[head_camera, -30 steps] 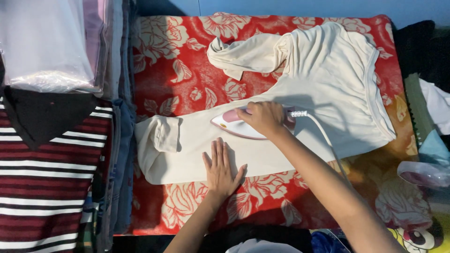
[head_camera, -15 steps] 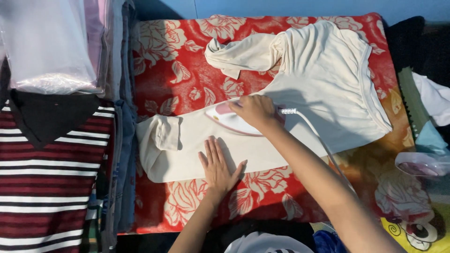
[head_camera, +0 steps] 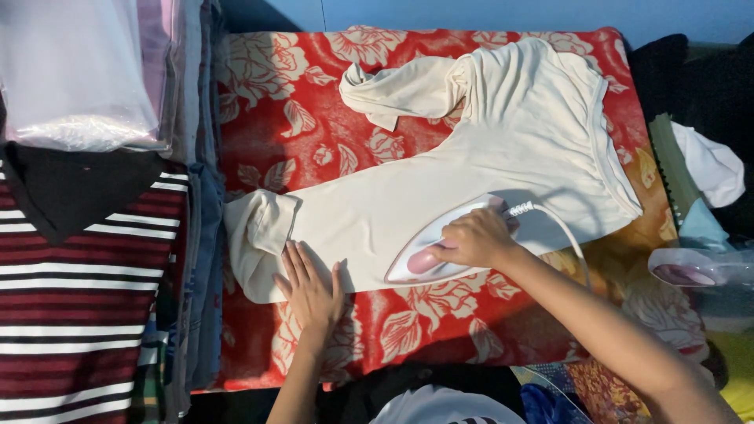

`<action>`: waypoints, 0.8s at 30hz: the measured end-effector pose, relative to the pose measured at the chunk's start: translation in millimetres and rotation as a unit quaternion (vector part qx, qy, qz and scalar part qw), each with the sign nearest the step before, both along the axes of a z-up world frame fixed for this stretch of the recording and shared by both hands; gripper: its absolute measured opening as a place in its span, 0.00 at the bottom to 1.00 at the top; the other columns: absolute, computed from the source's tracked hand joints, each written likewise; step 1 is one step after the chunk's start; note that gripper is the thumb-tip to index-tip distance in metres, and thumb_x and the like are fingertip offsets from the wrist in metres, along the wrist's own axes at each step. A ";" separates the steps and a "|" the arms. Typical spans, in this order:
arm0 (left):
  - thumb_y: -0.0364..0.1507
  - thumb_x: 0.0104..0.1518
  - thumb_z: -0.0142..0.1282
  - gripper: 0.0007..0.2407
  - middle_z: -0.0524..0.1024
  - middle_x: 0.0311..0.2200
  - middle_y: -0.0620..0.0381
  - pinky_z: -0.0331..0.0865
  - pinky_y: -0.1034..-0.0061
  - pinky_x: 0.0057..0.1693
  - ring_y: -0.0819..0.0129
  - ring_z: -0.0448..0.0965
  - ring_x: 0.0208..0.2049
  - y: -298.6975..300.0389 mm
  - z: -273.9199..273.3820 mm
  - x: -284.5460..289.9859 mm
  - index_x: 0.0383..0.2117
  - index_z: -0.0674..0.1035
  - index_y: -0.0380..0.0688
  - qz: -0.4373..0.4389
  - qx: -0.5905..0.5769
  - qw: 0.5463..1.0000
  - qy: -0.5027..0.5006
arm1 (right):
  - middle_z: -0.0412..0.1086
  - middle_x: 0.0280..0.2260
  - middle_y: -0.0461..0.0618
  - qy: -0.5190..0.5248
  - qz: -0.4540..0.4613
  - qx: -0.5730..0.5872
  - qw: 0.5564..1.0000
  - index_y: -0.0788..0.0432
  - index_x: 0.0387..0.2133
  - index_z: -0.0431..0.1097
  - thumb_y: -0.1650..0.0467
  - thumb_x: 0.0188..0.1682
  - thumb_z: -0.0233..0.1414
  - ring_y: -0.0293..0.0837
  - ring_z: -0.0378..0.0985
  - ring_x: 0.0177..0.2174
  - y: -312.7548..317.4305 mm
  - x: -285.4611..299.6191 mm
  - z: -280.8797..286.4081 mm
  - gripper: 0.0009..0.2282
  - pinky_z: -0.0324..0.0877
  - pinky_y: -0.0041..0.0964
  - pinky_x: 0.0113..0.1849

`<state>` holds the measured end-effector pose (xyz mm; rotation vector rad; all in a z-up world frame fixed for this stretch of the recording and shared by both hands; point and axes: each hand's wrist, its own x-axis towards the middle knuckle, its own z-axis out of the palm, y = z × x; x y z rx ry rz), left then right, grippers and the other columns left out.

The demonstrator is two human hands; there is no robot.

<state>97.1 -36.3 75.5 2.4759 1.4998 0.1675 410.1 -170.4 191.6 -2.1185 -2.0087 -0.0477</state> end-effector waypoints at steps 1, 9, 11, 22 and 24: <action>0.56 0.63 0.30 0.39 0.41 0.75 0.43 0.41 0.39 0.70 0.49 0.40 0.75 -0.8 2.8 0.6 0.73 0.47 0.39 0.003 0.001 1.000 0.005 | 0.73 0.14 0.50 0.004 -0.039 0.009 0.999 0.50 0.10 0.68 0.51 0.41 0.56 0.53 0.81 0.22 -0.6 4.4 -2.6 0.20 0.73 0.49 0.27; 0.54 0.65 0.28 0.36 0.42 0.75 0.44 0.43 0.40 0.70 0.51 0.41 0.75 -3.5 10.2 3.5 0.73 0.48 0.39 0.012 -0.002 1.000 0.005 | 0.74 0.17 0.56 -0.045 -0.371 -0.044 0.926 0.49 0.18 0.76 0.39 0.49 0.43 0.62 0.82 0.26 29.4 14.5 -13.4 0.31 0.75 0.55 0.28; 0.54 0.65 0.30 0.36 0.44 0.75 0.44 0.43 0.40 0.69 0.50 0.43 0.75 -3.6 12.5 3.6 0.73 0.49 0.39 0.015 0.012 1.000 0.003 | 0.75 0.18 0.62 0.034 -0.265 -0.082 0.960 0.55 0.16 0.76 0.45 0.47 0.47 0.65 0.82 0.28 19.1 -14.8 -10.5 0.28 0.75 0.59 0.31; 0.50 0.66 0.34 0.34 0.45 0.75 0.45 0.41 0.41 0.70 0.52 0.43 0.75 -3.0 16.4 1.7 0.72 0.52 0.39 0.025 -0.012 0.999 -0.042 | 0.78 0.30 0.54 0.045 -0.416 -0.118 0.900 0.50 0.28 0.77 0.41 0.50 0.41 0.61 0.81 0.37 -1.4 42.1 -18.4 0.29 0.73 0.59 0.37; 0.48 0.67 0.34 0.32 0.46 0.75 0.45 0.41 0.41 0.70 0.52 0.43 0.75 -3.5 12.7 -2.3 0.72 0.53 0.39 0.026 -0.019 0.997 -0.064 | 0.78 0.38 0.59 0.073 -0.525 -0.165 0.831 0.48 0.38 0.80 0.35 0.51 0.33 0.64 0.79 0.45 14.5 58.8 -27.0 0.37 0.71 0.61 0.44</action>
